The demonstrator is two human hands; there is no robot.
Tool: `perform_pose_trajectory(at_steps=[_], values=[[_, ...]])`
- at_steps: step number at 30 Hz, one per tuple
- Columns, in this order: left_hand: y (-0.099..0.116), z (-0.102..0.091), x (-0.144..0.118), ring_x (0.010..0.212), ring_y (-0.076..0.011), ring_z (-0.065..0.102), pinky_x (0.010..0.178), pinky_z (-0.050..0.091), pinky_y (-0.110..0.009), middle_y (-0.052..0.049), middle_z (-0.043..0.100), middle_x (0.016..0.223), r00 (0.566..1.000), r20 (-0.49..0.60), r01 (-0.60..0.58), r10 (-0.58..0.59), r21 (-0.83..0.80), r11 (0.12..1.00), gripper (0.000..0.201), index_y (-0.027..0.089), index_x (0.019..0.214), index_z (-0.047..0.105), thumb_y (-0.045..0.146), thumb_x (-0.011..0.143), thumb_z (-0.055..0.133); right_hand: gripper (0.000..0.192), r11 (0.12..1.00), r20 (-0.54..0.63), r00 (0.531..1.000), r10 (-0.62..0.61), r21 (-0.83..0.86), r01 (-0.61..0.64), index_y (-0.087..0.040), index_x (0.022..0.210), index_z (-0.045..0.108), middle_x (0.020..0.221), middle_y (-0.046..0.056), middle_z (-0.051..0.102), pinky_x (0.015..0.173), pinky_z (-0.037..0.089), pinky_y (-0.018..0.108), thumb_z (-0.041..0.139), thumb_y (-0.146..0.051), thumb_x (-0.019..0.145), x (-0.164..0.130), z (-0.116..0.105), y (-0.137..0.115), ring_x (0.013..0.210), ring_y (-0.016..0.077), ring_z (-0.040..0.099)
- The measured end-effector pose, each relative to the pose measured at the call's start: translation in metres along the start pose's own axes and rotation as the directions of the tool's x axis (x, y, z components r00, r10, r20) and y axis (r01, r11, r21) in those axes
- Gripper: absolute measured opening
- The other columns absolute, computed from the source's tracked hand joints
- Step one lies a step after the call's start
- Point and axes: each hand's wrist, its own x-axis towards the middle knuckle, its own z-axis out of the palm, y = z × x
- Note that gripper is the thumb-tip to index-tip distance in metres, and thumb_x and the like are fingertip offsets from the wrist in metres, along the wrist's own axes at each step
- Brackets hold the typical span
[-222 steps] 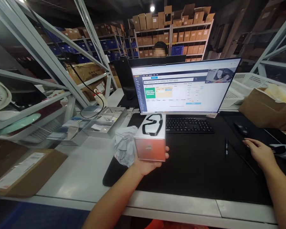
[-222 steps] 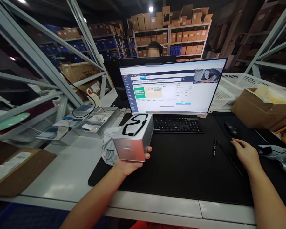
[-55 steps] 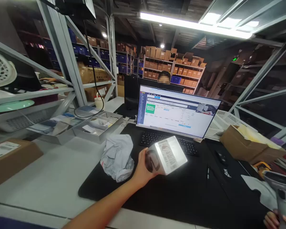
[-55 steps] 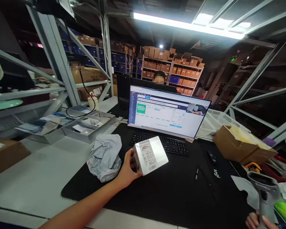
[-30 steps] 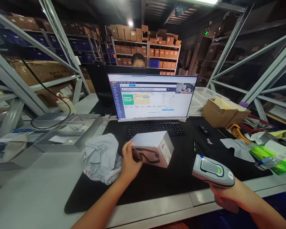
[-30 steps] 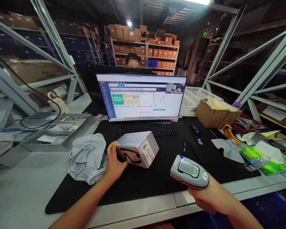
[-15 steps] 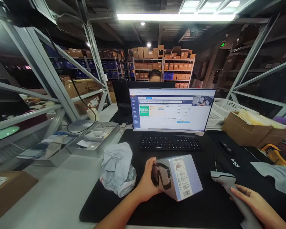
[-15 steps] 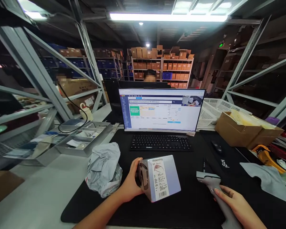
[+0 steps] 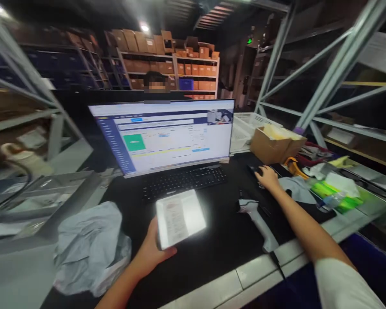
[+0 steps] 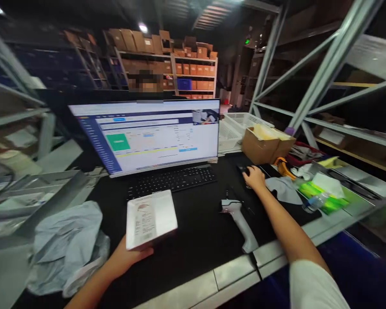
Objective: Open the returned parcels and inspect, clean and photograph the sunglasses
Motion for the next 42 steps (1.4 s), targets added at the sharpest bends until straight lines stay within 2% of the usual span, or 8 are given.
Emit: perform_pose_trajectory(at_steps=[4,8,12,16,20,29,36,42], values=[[-0.001,-0.004,0.003,0.141,-0.0442,0.043,0.121,0.026,-0.065,-0.019,0.053,0.145,0.996,-0.003,0.084,-0.084,0.059,0.995,0.100,0.019,0.140,0.047,0.054,0.056,0.086,0.043,1.000,0.022,1.000,-0.007,-0.018,0.008,-0.019,0.134,0.056,0.139,0.012,0.056,0.098,0.054,0.048,0.062,-0.038,0.097,0.033,0.041,0.008,0.118,0.0262,0.061],[0.013,-0.004,0.003,0.139,-0.0444,0.046,0.121,0.025,-0.065,-0.022,0.060,0.137,0.991,0.027,0.129,-0.131,0.070,0.989,0.103,0.015,0.134,0.053,0.062,0.048,0.088,0.062,0.998,0.058,0.996,-0.069,0.013,0.069,-0.018,0.150,0.047,0.160,0.017,0.034,0.105,0.049,0.048,0.060,-0.041,0.094,0.059,0.082,0.000,0.134,0.0357,0.051],[0.028,-0.004,0.003,0.130,-0.0426,0.056,0.119,0.029,-0.064,-0.021,0.067,0.126,0.977,0.056,0.204,-0.208,0.066,0.977,0.102,0.016,0.132,0.057,0.066,0.048,0.088,0.057,0.993,0.088,0.989,-0.115,0.012,0.114,-0.019,0.147,0.052,0.157,0.017,0.039,0.106,0.047,0.049,0.054,-0.037,0.093,0.066,0.098,0.005,0.131,0.0381,0.052],[0.032,-0.003,0.002,0.135,-0.0444,0.050,0.120,0.028,-0.064,-0.021,0.066,0.127,0.976,0.064,0.204,-0.209,0.073,0.976,0.101,0.016,0.129,0.060,0.068,0.047,0.087,0.058,0.993,0.085,0.990,-0.116,-0.002,0.117,-0.017,0.145,0.055,0.150,0.019,0.046,0.105,0.047,0.049,0.053,-0.035,0.090,0.064,0.101,0.013,0.128,0.0381,0.053],[0.022,-0.003,0.002,0.144,-0.0458,0.038,0.121,0.024,-0.064,-0.022,0.062,0.134,0.987,0.054,0.149,-0.151,0.050,0.988,0.104,0.016,0.132,0.058,0.071,0.048,0.086,0.057,0.991,0.080,0.987,-0.137,-0.001,0.137,-0.014,0.145,0.054,0.148,0.020,0.047,0.107,0.045,0.048,0.049,-0.033,0.092,0.066,0.106,0.015,0.128,0.0367,0.053],[-0.002,-0.009,0.002,0.142,-0.0427,0.042,0.121,0.021,-0.064,-0.023,0.055,0.143,0.994,0.083,0.069,-0.070,0.018,0.997,0.096,0.017,0.136,0.054,0.060,0.057,0.088,0.055,0.994,0.069,0.991,-0.111,-0.014,0.112,-0.014,0.142,0.057,0.149,0.021,0.047,0.105,0.046,0.051,0.049,-0.034,0.092,0.071,0.114,0.019,0.128,0.0392,0.053],[0.016,-0.008,0.006,0.144,-0.0429,0.040,0.122,0.021,-0.064,-0.023,0.050,0.149,0.991,0.119,0.061,-0.053,-0.066,0.996,0.108,0.018,0.148,0.043,0.055,0.058,0.091,0.064,0.992,0.048,0.991,-0.123,-0.004,0.124,-0.014,0.149,0.047,0.157,0.022,0.040,0.105,0.047,0.052,0.051,-0.039,0.090,0.066,0.105,0.014,0.131,0.0394,0.053],[0.039,-0.006,0.004,0.138,-0.0389,0.049,0.119,0.032,-0.059,-0.019,0.062,0.137,0.979,0.195,0.105,-0.057,-0.242,0.965,0.113,0.023,0.152,0.038,0.052,0.057,0.093,0.061,0.988,-0.096,0.986,-0.137,0.054,0.143,-0.004,0.145,0.046,0.150,0.027,0.045,0.111,0.041,0.055,0.045,-0.036,0.093,0.057,0.080,-0.001,0.141,0.0372,0.043]])
